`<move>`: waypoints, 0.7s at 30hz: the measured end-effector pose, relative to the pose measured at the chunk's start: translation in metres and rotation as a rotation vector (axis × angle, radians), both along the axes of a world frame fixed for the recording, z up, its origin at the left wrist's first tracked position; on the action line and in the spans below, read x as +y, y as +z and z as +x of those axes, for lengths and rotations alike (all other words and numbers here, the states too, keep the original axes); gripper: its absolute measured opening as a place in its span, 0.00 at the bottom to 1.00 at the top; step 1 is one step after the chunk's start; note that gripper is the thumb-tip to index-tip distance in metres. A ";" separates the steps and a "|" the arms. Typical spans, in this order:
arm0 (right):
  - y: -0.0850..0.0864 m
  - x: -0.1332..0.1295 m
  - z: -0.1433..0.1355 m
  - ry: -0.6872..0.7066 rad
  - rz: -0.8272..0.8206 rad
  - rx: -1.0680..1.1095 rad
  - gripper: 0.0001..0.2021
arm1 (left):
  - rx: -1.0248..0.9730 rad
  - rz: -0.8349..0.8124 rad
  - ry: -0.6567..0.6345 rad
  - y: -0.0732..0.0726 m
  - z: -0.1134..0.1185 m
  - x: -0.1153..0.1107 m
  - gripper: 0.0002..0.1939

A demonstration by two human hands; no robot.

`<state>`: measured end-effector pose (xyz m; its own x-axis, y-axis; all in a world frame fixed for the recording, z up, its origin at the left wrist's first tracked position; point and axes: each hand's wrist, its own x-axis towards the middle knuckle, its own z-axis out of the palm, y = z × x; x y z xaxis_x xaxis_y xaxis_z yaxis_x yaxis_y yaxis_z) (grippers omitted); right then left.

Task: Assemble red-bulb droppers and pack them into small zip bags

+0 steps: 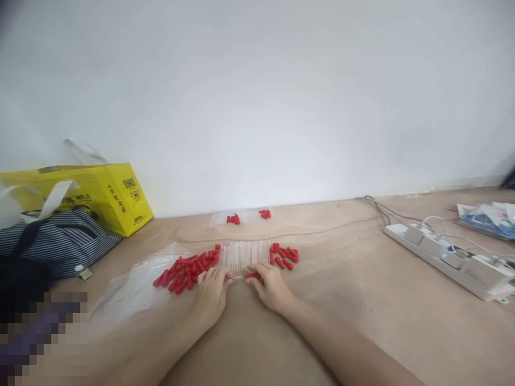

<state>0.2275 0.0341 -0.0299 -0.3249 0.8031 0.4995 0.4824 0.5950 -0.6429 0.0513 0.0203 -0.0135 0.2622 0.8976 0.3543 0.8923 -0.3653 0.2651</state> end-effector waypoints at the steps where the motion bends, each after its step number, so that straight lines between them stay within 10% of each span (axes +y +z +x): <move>1: 0.001 0.001 -0.001 0.000 -0.016 0.009 0.10 | -0.011 0.004 -0.021 0.000 -0.001 0.000 0.08; 21: 0.001 0.002 0.000 0.033 -0.089 0.070 0.06 | -0.083 0.107 -0.243 -0.002 -0.007 0.001 0.12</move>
<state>0.2275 0.0360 -0.0293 -0.3183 0.8350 0.4489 0.4155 0.5485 -0.7256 0.0439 0.0216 -0.0158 0.4311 0.7685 0.4728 0.7520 -0.5956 0.2825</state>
